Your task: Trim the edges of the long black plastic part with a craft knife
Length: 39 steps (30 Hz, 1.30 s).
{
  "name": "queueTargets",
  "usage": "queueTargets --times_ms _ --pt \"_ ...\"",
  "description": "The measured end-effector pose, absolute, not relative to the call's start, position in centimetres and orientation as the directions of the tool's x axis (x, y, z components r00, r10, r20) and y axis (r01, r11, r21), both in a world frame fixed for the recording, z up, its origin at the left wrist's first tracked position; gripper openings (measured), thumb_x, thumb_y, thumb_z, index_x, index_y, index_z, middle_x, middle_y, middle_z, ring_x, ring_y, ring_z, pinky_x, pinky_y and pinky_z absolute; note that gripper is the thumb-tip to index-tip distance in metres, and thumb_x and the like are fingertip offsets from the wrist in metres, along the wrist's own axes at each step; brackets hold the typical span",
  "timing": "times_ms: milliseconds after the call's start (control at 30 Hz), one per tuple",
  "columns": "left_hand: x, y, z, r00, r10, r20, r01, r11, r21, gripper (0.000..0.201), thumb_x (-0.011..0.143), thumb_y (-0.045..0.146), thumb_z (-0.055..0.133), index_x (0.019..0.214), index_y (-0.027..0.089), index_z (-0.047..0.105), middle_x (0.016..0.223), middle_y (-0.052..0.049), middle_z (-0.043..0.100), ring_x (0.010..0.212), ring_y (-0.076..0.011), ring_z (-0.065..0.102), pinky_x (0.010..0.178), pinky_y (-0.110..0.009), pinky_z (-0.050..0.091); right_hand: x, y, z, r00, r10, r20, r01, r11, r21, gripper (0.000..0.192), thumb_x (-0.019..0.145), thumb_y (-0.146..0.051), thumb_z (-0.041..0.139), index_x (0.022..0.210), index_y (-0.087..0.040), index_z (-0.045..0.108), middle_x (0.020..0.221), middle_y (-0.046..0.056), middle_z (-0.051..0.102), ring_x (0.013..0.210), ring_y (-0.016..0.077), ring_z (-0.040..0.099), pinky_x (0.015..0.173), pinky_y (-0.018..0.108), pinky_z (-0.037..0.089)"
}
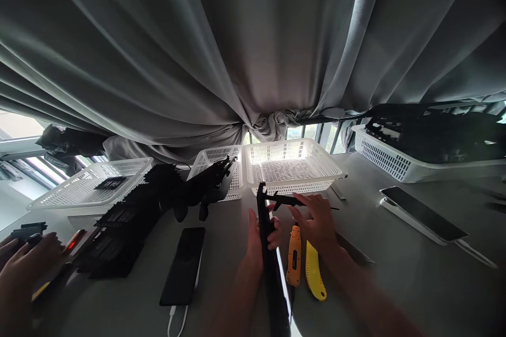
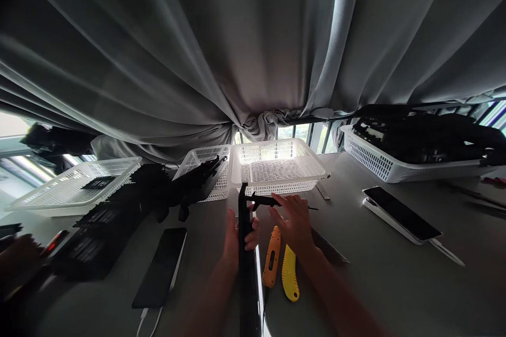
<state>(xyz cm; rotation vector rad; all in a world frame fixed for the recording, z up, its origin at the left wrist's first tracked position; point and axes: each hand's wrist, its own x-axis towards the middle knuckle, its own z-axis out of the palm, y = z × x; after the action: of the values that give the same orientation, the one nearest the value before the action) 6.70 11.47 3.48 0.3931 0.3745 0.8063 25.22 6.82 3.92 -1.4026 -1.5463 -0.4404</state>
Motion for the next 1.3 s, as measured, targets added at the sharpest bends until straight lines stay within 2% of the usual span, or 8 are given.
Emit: queueTargets --times_ms 67,167,267,367,633,833,1067,1300 --pt "6.7 11.6 3.6 0.631 0.757 -0.170 -0.635 0.630 0.447 0.047 0.103 0.061 0.061 0.107 0.016 0.077 0.074 -0.005 0.062 0.045 -0.0077 0.033 0.037 -0.024 0.020 24.9 5.8 4.2 0.144 0.545 0.826 0.890 0.294 -0.349 0.031 0.106 -0.038 0.065 0.135 -0.028 0.073 0.100 0.006 0.078 0.094 0.0276 0.070 0.088 0.044 0.048" --pt "6.5 11.8 3.7 0.611 0.775 -0.157 -0.653 0.607 0.453 0.036 0.093 0.048 0.077 0.108 0.016 0.074 0.080 -0.003 0.063 0.048 -0.0070 0.039 0.038 -0.019 0.026 24.3 3.6 3.8 0.044 0.584 0.811 0.878 0.365 -0.310 0.024 0.103 -0.033 0.066 0.125 -0.029 0.074 0.094 0.005 0.078 0.089 0.0265 0.071 0.084 0.043 0.050" --pt "6.3 12.0 3.9 0.637 0.759 -0.137 -0.641 0.619 0.454 0.033 0.093 0.042 0.079 0.113 0.017 0.073 0.088 -0.001 0.065 0.054 -0.0078 0.047 0.046 -0.019 0.039 23.9 1.7 2.9 -0.057 0.596 0.801 0.876 0.415 -0.246 0.022 0.103 -0.029 0.064 0.124 -0.028 0.071 0.097 0.005 0.078 0.088 0.0251 0.072 0.081 0.041 0.052" --pt "6.2 12.1 4.2 0.641 0.760 -0.107 -0.651 0.612 0.448 0.032 0.094 0.042 0.081 0.111 0.016 0.073 0.086 -0.001 0.064 0.055 -0.0073 0.046 0.051 -0.020 0.042 24.0 0.9 2.2 -0.069 0.615 0.785 0.891 0.393 -0.229 0.023 0.103 -0.024 0.065 0.126 -0.027 0.068 0.100 0.006 0.080 0.091 0.0249 0.073 0.083 0.041 0.052" --pt "5.5 12.2 4.5 0.626 0.774 -0.099 -0.656 0.591 0.470 0.034 0.096 0.045 0.081 0.114 0.017 0.073 0.090 -0.001 0.064 0.058 -0.0073 0.047 0.062 -0.023 0.050 24.4 1.4 0.8 -0.059 0.684 0.727 0.881 0.379 -0.284 0.031 0.107 -0.029 0.061 0.137 -0.028 0.068 0.105 0.006 0.080 0.095 0.0250 0.074 0.085 0.041 0.053" --pt "5.2 12.5 4.5 0.657 0.744 -0.122 -0.633 0.632 0.447 0.035 0.096 0.047 0.081 0.108 0.016 0.073 0.091 -0.001 0.064 0.058 -0.0073 0.047 0.061 -0.022 0.050 24.4 1.4 0.4 -0.071 0.704 0.706 0.881 0.376 -0.286 0.034 0.110 -0.035 0.060 0.143 -0.029 0.068 0.105 0.006 0.080 0.095 0.0248 0.073 0.085 0.041 0.053" --pt "4.9 13.1 4.7 0.694 0.711 -0.118 -0.611 0.667 0.428 0.033 0.097 0.046 0.080 0.105 0.016 0.072 0.089 -0.001 0.061 0.056 -0.0064 0.044 0.055 -0.020 0.044 24.0 1.4 0.7 -0.107 0.737 0.667 0.895 0.364 -0.258 0.041 0.115 -0.049 0.049 0.145 -0.032 0.070 0.104 0.006 0.080 0.094 0.0234 0.072 0.086 0.040 0.050" --pt "5.0 13.2 4.6 0.692 0.714 -0.109 -0.613 0.660 0.434 0.036 0.096 0.047 0.082 0.107 0.015 0.072 0.089 -0.001 0.061 0.056 -0.0059 0.043 0.052 -0.019 0.041 24.0 1.4 1.1 -0.121 0.744 0.658 0.892 0.372 -0.258 0.042 0.116 -0.049 0.046 0.142 -0.029 0.072 0.105 0.006 0.079 0.094 0.0221 0.071 0.086 0.039 0.049"
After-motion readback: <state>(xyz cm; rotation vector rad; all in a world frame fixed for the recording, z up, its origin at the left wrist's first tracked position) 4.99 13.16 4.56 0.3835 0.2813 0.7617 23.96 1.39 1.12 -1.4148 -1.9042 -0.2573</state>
